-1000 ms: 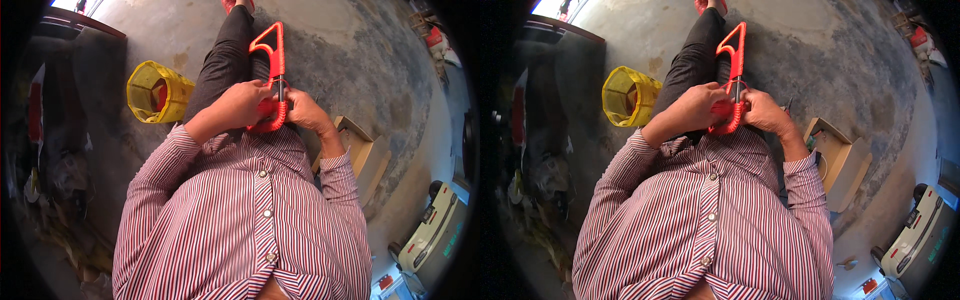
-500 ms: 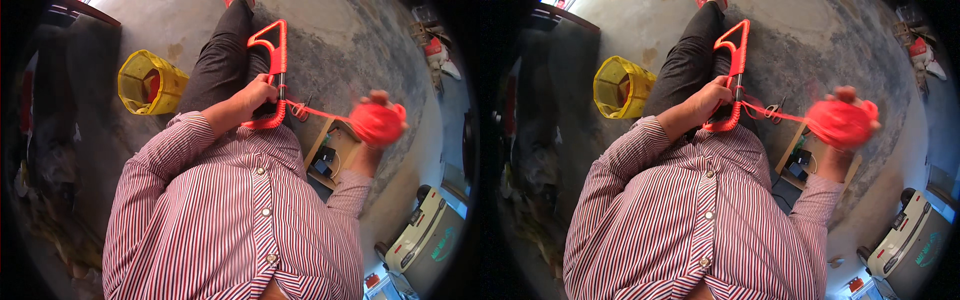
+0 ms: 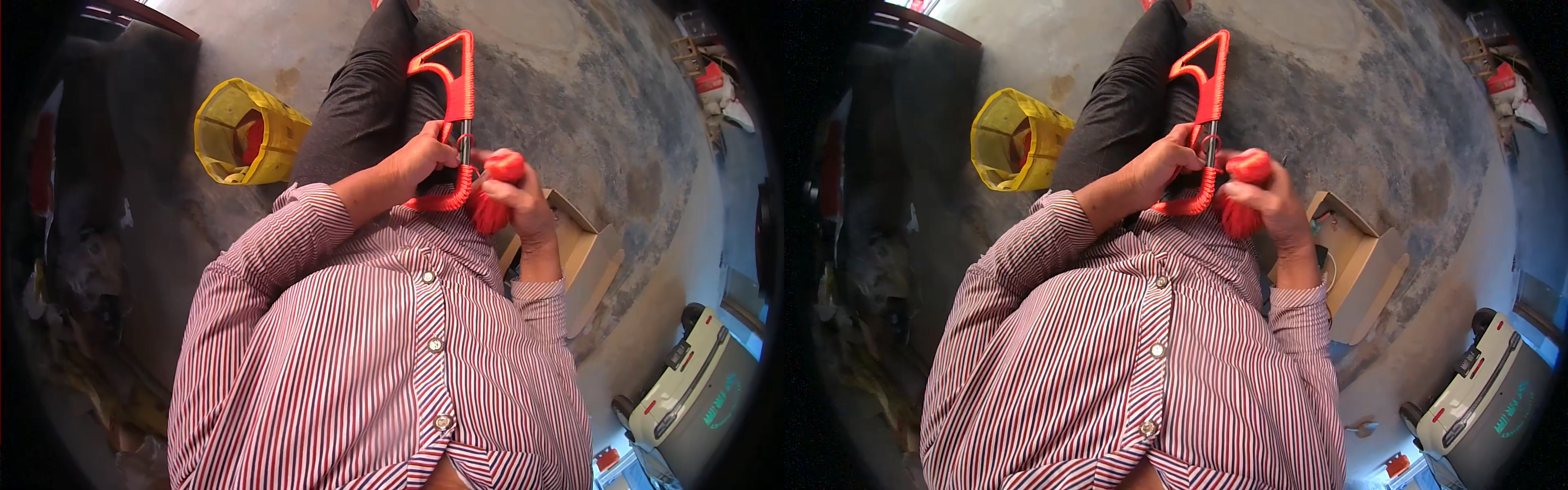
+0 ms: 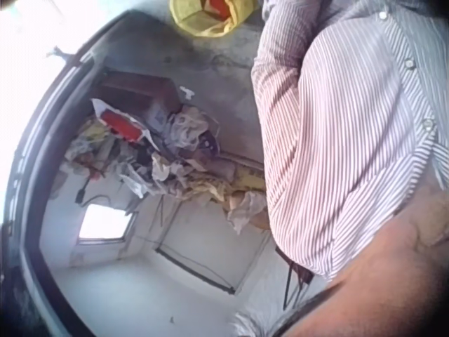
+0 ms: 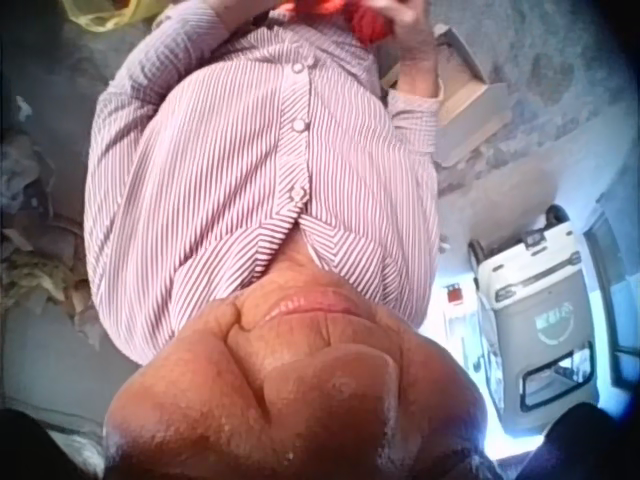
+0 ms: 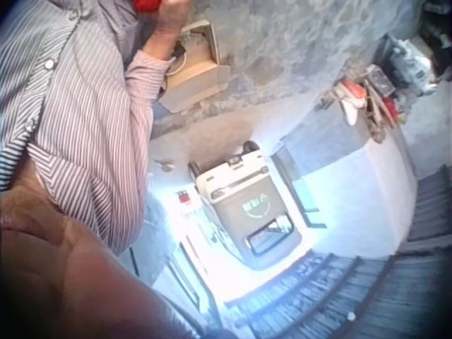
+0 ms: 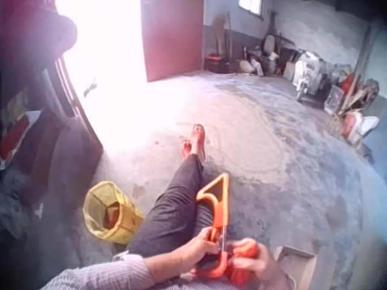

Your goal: Winding a bundle of red plastic rope onto a red plastic hand tool.

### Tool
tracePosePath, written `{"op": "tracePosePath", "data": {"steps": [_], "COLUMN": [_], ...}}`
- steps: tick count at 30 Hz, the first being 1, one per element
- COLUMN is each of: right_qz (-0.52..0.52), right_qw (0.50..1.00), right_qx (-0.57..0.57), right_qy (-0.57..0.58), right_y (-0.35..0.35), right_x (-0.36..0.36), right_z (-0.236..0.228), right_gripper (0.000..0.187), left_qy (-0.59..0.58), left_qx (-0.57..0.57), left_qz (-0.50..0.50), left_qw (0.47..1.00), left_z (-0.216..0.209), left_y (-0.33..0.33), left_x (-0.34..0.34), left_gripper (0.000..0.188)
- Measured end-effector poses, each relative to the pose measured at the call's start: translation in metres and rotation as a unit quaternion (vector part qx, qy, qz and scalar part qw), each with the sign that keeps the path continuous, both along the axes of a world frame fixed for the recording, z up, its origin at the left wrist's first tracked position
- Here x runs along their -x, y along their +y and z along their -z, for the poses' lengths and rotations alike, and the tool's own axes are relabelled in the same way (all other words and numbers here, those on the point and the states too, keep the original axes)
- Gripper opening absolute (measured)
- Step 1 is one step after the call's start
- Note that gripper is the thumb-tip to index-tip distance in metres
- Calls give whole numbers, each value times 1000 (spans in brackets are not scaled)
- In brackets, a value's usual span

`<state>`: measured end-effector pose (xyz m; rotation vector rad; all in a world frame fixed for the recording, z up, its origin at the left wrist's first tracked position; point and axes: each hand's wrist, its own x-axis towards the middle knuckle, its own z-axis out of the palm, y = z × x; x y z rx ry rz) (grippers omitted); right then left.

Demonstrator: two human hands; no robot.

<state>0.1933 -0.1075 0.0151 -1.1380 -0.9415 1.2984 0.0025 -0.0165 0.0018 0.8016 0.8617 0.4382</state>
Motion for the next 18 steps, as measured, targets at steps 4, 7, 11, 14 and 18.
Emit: {"op": "tracePosePath", "data": {"steps": [4, 7, 11, 14, 18], "right_qz": [0, 33, -53, 103, 175], "right_qw": [996, 987, 963, 985, 965], "right_qx": [87, 73, 29, 17, -16], "right_qy": [14, 139, 263, 137, 197], "right_y": [8, 8, 2, -2, 0], "right_x": [2, -9, -2, 8, -43], "right_z": [-27, -57, -70, -70, -76], "right_gripper": [28, 27, 31, 29, 22], "left_qy": [-9, 6, 29, 22, 19], "left_qx": [5, 4, 7, 14, 15], "left_qz": [0, 16, 23, 13, 19], "left_qw": [1000, 1000, 999, 1000, 1000], "left_z": [8, 7, 5, 8, 7], "left_y": [0, 1, 2, 0, 1], "left_x": [0, -2, -2, -3, -1], "left_gripper": [50, 52, 54, 55, 57]}}
